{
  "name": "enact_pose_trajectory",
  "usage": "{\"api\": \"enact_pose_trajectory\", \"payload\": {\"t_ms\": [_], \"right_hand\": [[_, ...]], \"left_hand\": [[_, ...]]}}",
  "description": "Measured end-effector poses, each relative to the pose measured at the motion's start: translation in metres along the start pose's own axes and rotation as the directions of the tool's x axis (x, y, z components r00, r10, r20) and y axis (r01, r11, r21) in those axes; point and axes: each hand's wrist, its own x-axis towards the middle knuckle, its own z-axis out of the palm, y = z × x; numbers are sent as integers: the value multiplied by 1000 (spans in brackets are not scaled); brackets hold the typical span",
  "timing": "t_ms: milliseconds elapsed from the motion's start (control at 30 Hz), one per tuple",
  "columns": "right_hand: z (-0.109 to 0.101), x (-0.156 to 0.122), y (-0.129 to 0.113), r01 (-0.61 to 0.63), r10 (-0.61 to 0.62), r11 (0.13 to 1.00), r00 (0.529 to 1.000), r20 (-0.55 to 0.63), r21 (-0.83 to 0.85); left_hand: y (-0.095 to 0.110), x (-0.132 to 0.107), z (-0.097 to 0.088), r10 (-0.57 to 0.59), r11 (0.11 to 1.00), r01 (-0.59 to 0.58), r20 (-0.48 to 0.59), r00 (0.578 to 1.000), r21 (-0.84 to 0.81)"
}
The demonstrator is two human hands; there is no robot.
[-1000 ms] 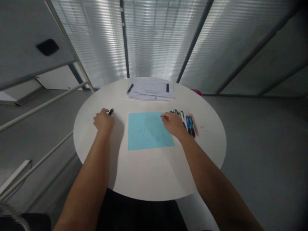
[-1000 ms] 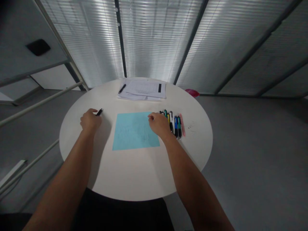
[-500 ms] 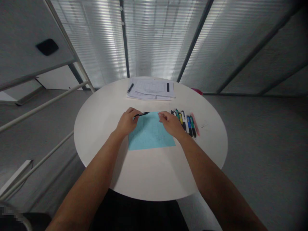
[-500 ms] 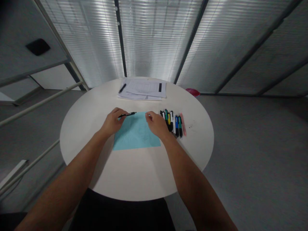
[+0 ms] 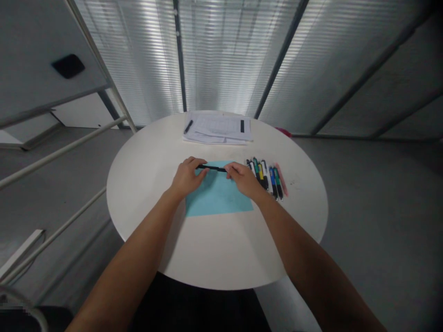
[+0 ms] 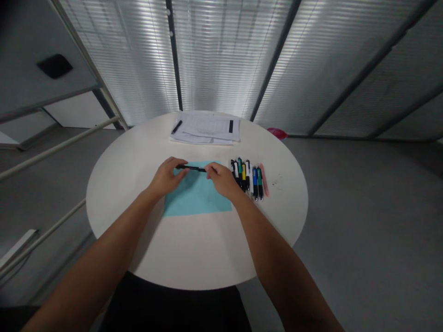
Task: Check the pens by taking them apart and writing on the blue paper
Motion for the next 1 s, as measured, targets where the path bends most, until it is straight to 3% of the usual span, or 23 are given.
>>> {"api": "enact_pose_trajectory", "payload": {"t_ms": [67,167,233,333,433,667,1000], "right_hand": [[-3,2,3,-28,30,998,999,-35,56],[-5,5,6,-46,54,990,997,-59,135],[-5,5,7,-44,56,986,996,-67,162],[-4,5,5,-42,56,981,996,-70,192],[-4,5,3,-67,84,974,994,-71,218],[-5,8,14,-129,163,966,977,-139,225],[-6,6,10,-176,211,962,964,-161,206]], "left_hand": [[-2,1,-2,-68,998,66,-73,995,-25],[-1,3,-2,-237,953,213,-92,967,-217],[0,5,-1,-366,851,314,-47,929,-421],[0,7,1,-494,619,386,43,868,-684],[-1,7,1,-533,485,391,90,841,-782],[0,7,0,-553,403,380,109,826,-833],[-1,8,0,-551,392,368,106,828,-843]]}}
